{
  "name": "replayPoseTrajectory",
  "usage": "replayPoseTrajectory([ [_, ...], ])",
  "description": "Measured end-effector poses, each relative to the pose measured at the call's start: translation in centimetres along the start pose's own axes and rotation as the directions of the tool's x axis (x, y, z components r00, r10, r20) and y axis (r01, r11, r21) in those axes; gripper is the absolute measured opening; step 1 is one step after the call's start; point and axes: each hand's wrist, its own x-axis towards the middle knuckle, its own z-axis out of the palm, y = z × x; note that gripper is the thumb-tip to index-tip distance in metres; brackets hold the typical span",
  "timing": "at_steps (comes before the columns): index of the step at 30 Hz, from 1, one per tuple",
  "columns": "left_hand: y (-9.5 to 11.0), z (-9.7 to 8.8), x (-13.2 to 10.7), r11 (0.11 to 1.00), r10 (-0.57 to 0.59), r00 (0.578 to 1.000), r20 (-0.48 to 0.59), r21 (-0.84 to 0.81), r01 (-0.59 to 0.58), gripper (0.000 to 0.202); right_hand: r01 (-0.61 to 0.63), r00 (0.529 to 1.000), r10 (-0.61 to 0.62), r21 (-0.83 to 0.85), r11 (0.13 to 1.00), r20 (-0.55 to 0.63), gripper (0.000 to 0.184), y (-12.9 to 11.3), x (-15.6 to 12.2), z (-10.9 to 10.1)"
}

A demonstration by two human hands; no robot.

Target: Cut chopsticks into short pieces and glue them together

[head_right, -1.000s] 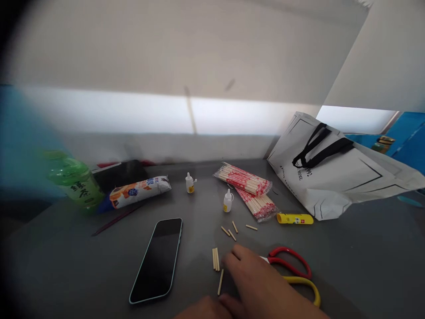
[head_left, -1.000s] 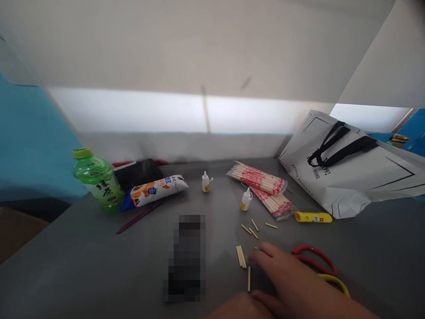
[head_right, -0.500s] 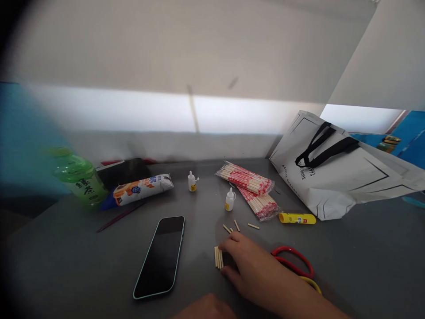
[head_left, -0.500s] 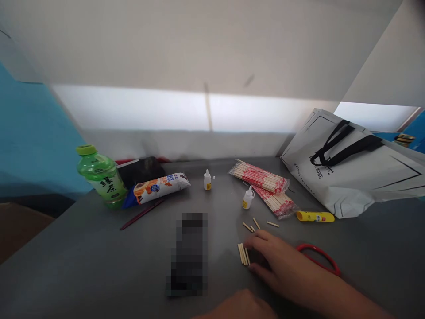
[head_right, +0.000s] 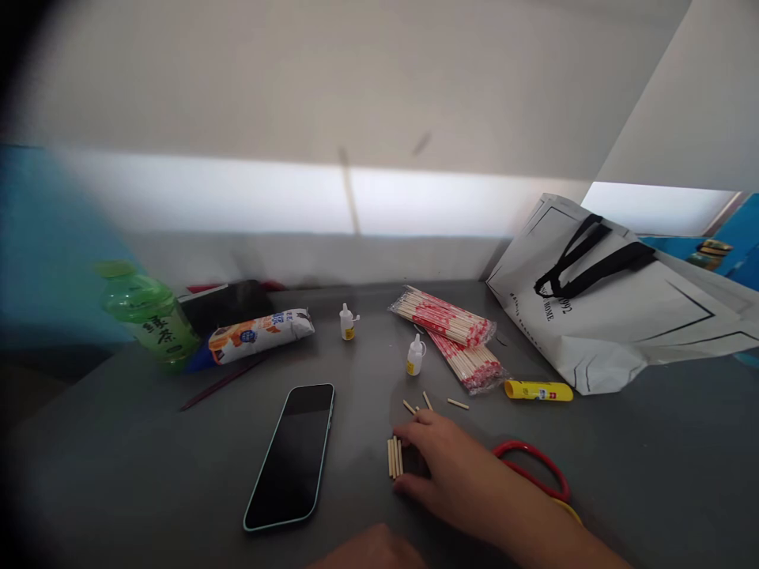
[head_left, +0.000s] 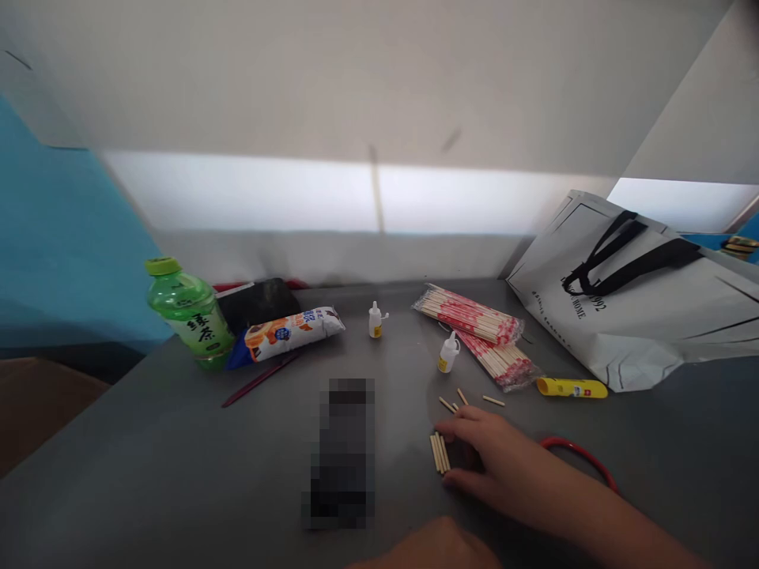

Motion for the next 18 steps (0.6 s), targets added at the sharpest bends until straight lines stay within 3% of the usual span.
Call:
replayPoseTrajectory([
  [6, -0.41, 0.02, 0.25, 0.996, -0.037, 0.996, 0.082, 0.087, 0.03, 0.058, -0.015, 1.0, 0.015, 0.003, 1.0, -0.002, 0.036, 0.16, -0.04, 0.36],
  [11, -0.54, 0.09, 0.38, 0.996, -0.047, 0.992, 0.118, 0.078, 0.038, 0.058, -0.024, 1.0, 0.024, 0.001, 1.0, -0.005, 0.036, 0.13, -0.05, 0.34],
  [18, 0.19, 0.04, 0.01, 0.996, -0.049, 0.998, 0.039, -0.078, 0.051, 0.053, -0.004, 1.0, 0.004, 0.014, 1.0, -0.015, 0.046, 0.02, -0.35, -0.36],
])
